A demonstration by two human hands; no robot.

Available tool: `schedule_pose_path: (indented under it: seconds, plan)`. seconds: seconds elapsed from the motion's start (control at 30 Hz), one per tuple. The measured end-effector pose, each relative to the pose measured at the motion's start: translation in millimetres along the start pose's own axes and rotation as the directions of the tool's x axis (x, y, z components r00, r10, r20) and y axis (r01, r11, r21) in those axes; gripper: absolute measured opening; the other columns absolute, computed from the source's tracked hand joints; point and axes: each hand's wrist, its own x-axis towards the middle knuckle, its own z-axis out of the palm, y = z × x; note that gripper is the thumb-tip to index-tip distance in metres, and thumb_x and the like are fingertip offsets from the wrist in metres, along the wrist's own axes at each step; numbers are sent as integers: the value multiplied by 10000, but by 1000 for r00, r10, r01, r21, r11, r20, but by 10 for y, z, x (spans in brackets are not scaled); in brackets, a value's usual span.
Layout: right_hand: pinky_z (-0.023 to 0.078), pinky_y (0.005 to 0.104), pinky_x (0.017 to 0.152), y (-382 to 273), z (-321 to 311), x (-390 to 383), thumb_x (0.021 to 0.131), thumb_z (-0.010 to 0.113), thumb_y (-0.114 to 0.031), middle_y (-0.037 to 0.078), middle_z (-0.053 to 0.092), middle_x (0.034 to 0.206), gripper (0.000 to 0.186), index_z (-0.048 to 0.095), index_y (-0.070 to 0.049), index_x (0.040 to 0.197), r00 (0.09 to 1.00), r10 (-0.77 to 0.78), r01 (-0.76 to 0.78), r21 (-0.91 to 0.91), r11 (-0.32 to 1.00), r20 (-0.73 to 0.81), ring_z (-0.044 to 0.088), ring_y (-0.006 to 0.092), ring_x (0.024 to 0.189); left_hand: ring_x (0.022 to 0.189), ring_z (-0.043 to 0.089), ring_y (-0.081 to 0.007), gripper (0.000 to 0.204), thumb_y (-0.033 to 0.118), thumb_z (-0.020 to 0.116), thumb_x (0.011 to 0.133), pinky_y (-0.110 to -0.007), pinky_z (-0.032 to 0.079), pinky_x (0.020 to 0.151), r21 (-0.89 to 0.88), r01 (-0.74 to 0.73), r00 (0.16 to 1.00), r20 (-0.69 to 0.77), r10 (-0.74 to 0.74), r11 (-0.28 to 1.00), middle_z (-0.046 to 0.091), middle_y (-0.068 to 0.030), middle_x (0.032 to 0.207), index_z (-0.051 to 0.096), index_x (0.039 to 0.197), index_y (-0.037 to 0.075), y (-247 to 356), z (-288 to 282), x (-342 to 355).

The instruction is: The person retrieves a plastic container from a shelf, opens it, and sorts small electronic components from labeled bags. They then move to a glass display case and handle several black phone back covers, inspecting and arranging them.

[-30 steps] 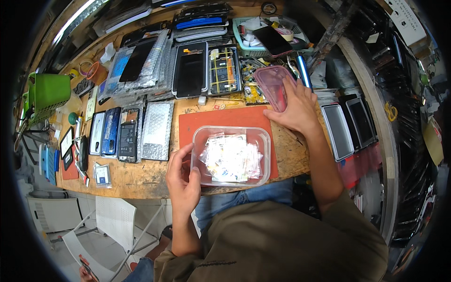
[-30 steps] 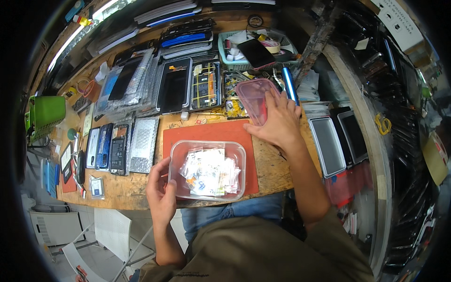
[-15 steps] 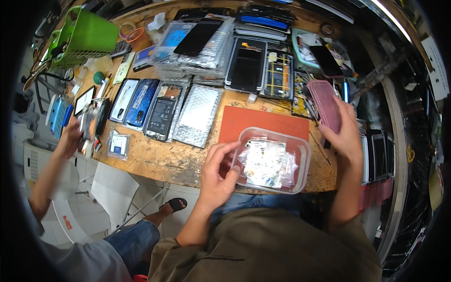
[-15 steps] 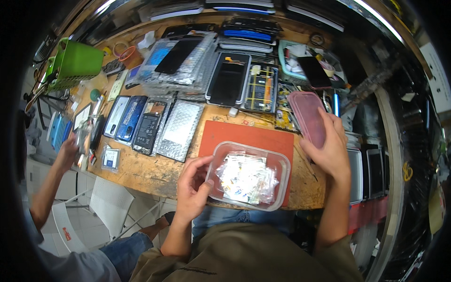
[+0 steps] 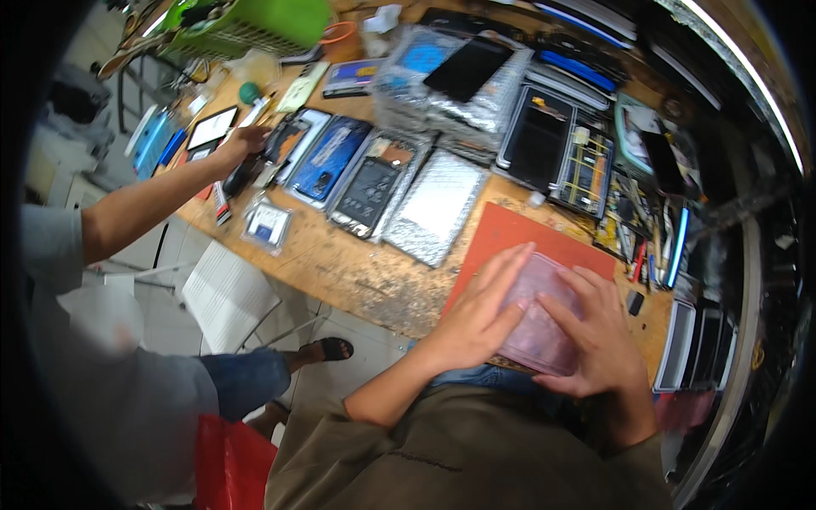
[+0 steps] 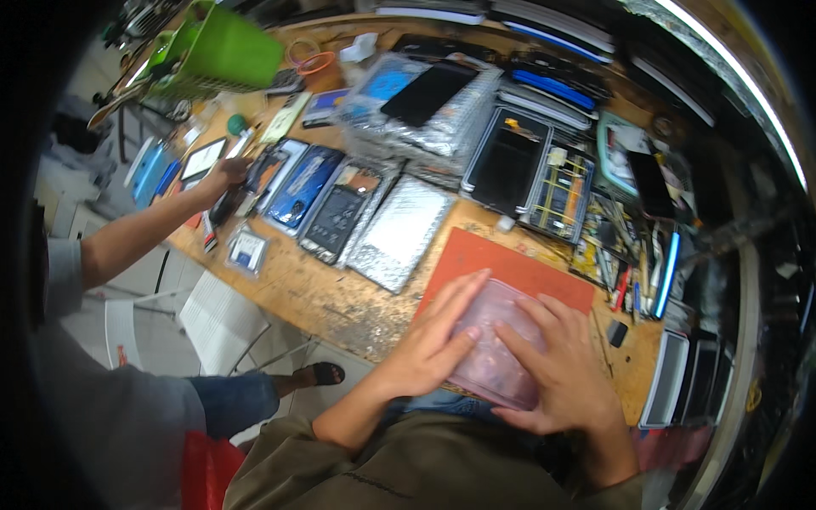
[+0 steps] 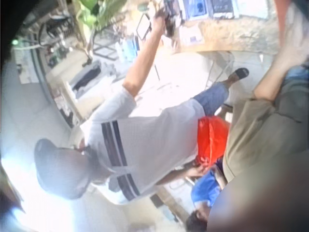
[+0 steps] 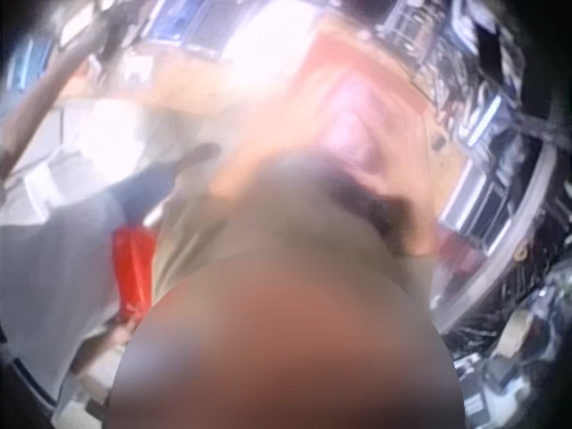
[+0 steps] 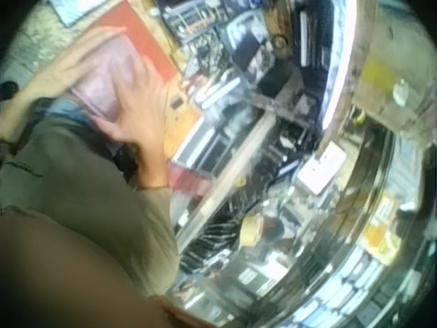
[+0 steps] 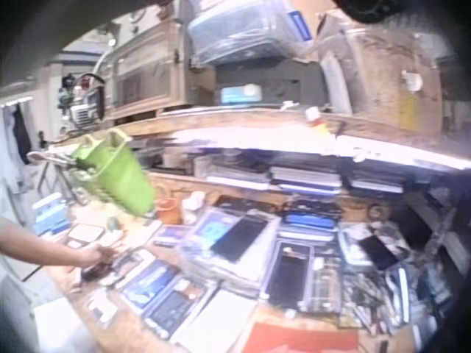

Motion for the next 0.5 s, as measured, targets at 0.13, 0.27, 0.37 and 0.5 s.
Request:
schedule_pose_path:
  seconds: [0.13,0.27,0.37,0.5]
  plan:
    - [342,601,1133,-39,14,-10,645,875,-543,249,401,1577,1020,524,-186,1533,999,34,-35,-49,998,-19,410,485,1413,1526,381,-380,601,179,468,1075,-431,295,1250,-128,-6,999,40,11,992,389,-236,1633,334,1637,12,-101,-29,2]
    - [346,602,1128,-38,29,-12,633,882,-543,278,363,1605,1048,512,-178,1544,996,85,-85,-21,996,-17,417,494,1404,1525,388,-374,583,170,465,1074,-430,295,1253,-212,11,999,55,1,977,402,-237,1630,362,1626,15,-150,-50,44]
    - [350,604,1130,-64,48,-63,623,892,-534,301,339,1613,1076,497,-170,1556,991,128,-129,-18,992,-25,412,510,1399,1520,395,-368,563,170,464,1073,-432,296,1252,-222,4,1000,18,0,975,428,-234,1614,397,1608,10,-114,-37,33]
    - [353,613,1137,-116,87,-138,611,909,-506,317,318,1617,1104,480,-161,1568,982,181,-183,-28,983,-53,408,530,1387,1464,475,-369,495,189,500,1061,-439,345,1225,-169,-4,998,-58,-6,986,528,-225,1536,523,1517,-1,-87,-26,-90]
